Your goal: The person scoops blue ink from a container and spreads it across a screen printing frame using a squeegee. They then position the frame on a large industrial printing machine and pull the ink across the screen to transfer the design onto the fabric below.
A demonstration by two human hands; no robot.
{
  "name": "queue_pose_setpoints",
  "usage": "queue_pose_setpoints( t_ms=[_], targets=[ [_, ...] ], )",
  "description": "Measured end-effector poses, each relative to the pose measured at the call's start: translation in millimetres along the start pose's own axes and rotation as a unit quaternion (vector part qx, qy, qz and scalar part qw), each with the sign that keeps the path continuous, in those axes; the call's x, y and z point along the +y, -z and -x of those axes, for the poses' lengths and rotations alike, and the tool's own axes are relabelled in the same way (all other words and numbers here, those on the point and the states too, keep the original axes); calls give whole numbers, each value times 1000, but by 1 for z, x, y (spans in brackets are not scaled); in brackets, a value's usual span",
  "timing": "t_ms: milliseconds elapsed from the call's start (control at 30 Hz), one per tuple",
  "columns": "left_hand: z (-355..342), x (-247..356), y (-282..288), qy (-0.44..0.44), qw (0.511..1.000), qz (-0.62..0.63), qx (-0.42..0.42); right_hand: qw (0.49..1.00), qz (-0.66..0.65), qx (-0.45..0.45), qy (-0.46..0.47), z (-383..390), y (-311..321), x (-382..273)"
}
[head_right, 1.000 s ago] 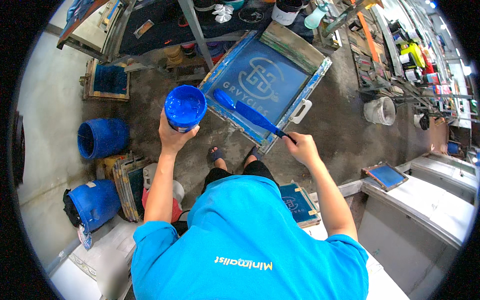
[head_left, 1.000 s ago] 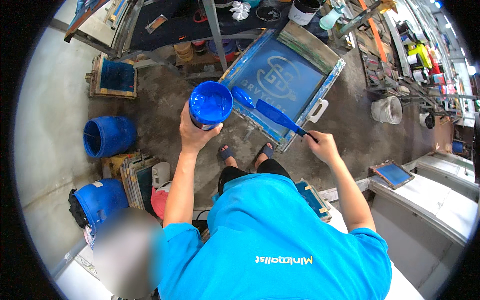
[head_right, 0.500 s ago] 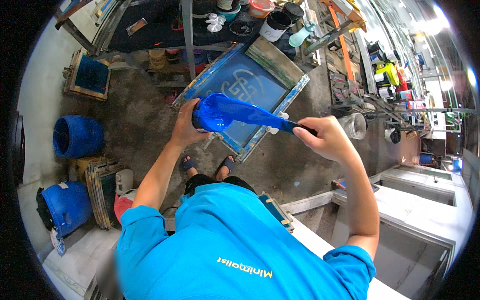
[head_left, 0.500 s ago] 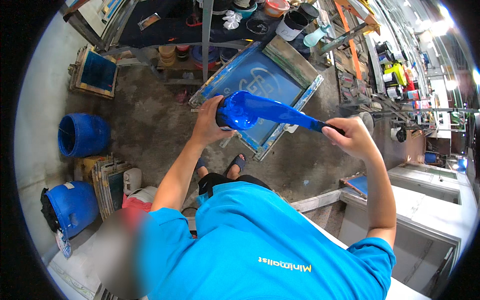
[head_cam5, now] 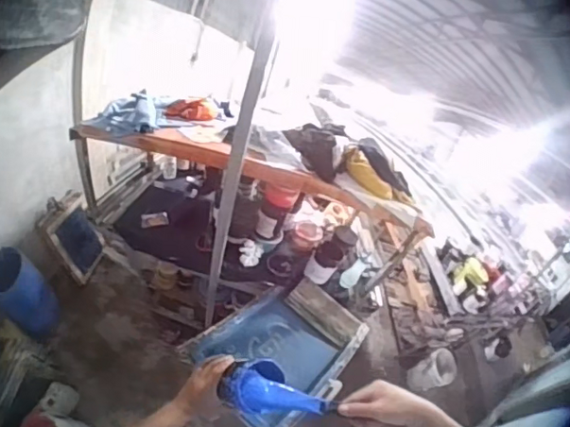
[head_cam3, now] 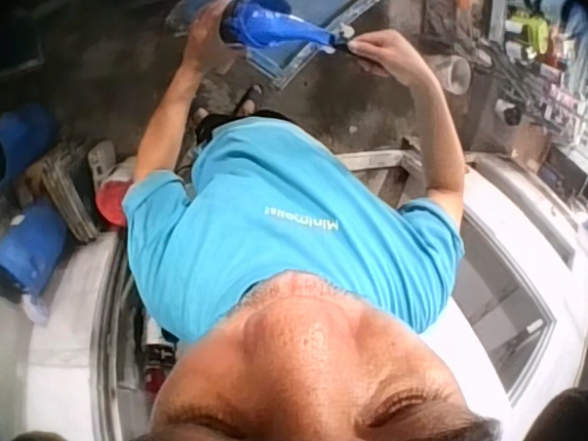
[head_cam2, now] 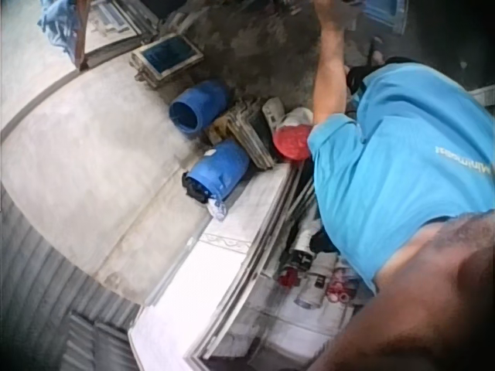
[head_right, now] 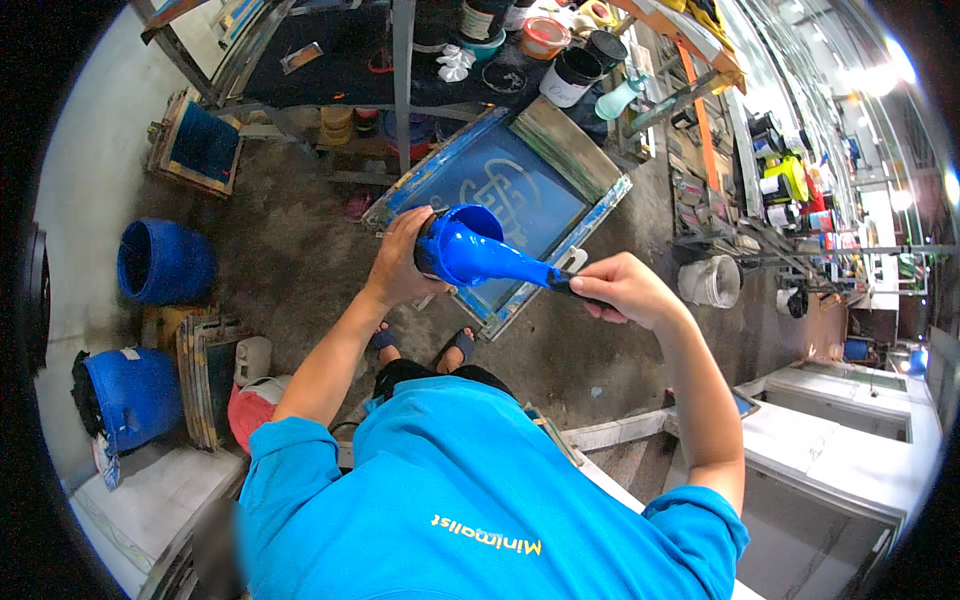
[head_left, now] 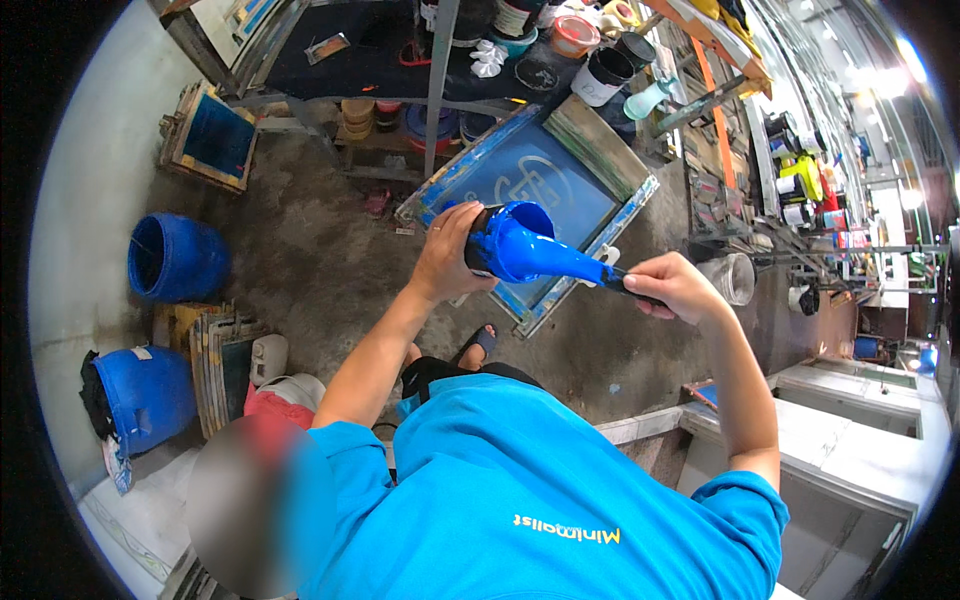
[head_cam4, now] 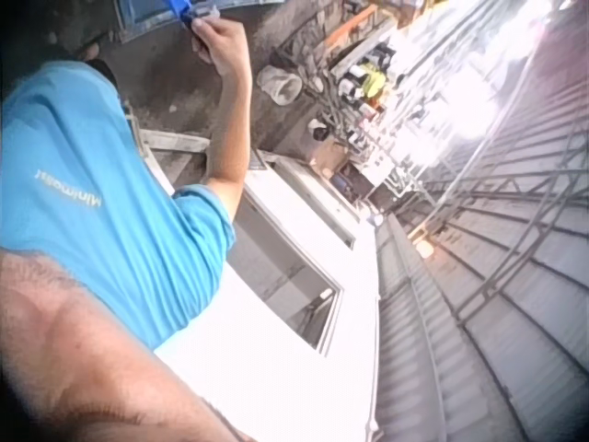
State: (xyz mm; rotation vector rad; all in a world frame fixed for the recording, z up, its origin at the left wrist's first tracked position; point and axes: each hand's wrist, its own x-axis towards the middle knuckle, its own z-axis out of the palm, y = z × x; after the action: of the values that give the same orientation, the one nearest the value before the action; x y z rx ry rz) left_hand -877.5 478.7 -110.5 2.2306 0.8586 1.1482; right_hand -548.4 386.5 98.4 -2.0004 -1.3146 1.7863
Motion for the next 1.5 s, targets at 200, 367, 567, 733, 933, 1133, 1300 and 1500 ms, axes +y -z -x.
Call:
queue_pose_setpoints(
  t_ms=[200, 367, 567, 733, 933, 1133, 1300, 1500],
  targets=[
    [13, 0, -7, 82, 994, 47, 51, 982, -176, 19, 69, 2, -11, 46],
    [10, 3, -22, 154, 979, 119, 65, 970, -213, 38, 108, 6, -15, 52],
    [-2, 3, -13, 174, 969, 147, 93, 966, -208, 66, 140, 15, -18, 55],
    [0, -12, 29, 195, 972, 88, 94, 962, -212, 99, 142, 10, -30, 82],
    [10, -30, 61, 233, 964, -30, 122, 932, -13, 307, 194, -81, -111, 141],
    [17, -30, 66, 202, 972, 14, 119, 857, 223, 397, 240, -135, -152, 196],
    [28, -28, 56, 236, 967, 39, 85, 864, 218, 393, 228, -104, -137, 196],
    [36, -37, 41, 263, 965, 12, 11, 947, 85, 294, 100, -53, -89, 164]
  ],
)
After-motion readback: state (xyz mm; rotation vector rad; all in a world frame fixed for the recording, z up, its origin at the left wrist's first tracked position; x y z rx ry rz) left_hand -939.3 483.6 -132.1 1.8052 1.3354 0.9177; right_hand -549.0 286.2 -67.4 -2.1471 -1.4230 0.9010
